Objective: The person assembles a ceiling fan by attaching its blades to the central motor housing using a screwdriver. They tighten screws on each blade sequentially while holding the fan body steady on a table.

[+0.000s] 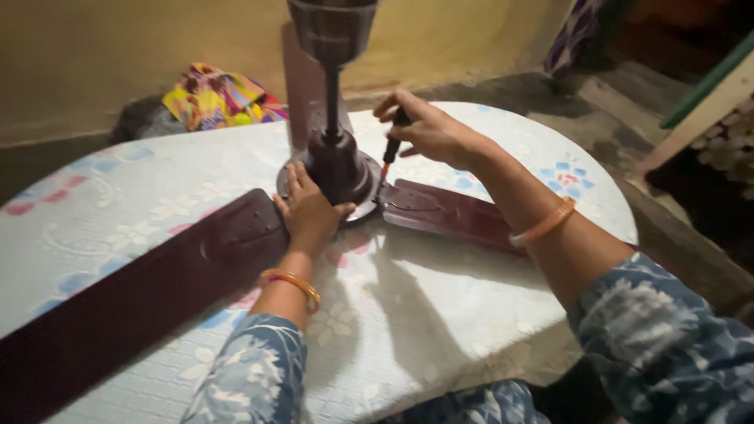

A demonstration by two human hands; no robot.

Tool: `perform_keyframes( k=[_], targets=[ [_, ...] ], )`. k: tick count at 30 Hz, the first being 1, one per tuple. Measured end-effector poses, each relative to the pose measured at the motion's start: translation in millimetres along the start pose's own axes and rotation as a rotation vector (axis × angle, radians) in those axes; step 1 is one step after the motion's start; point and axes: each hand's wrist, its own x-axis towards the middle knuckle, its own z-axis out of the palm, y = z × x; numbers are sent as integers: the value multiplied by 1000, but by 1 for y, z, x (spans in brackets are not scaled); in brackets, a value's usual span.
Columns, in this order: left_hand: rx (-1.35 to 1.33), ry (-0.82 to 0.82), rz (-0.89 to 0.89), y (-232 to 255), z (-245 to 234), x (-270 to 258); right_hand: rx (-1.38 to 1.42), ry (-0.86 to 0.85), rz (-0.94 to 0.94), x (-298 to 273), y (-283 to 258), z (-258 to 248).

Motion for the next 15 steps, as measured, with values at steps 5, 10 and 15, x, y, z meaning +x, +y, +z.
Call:
perform_keyframes(
  k=[5,10,15],
  targets=[
    [-9,7,17,-1,0,-1,-199,92,-81,-3,4,1],
    [-15,-16,3,-1,-1,-1,-441,292,-45,-4,0,13],
    [10,-41,-32,0,0,3,-130,139,-63,-1,6,14]
  ],
)
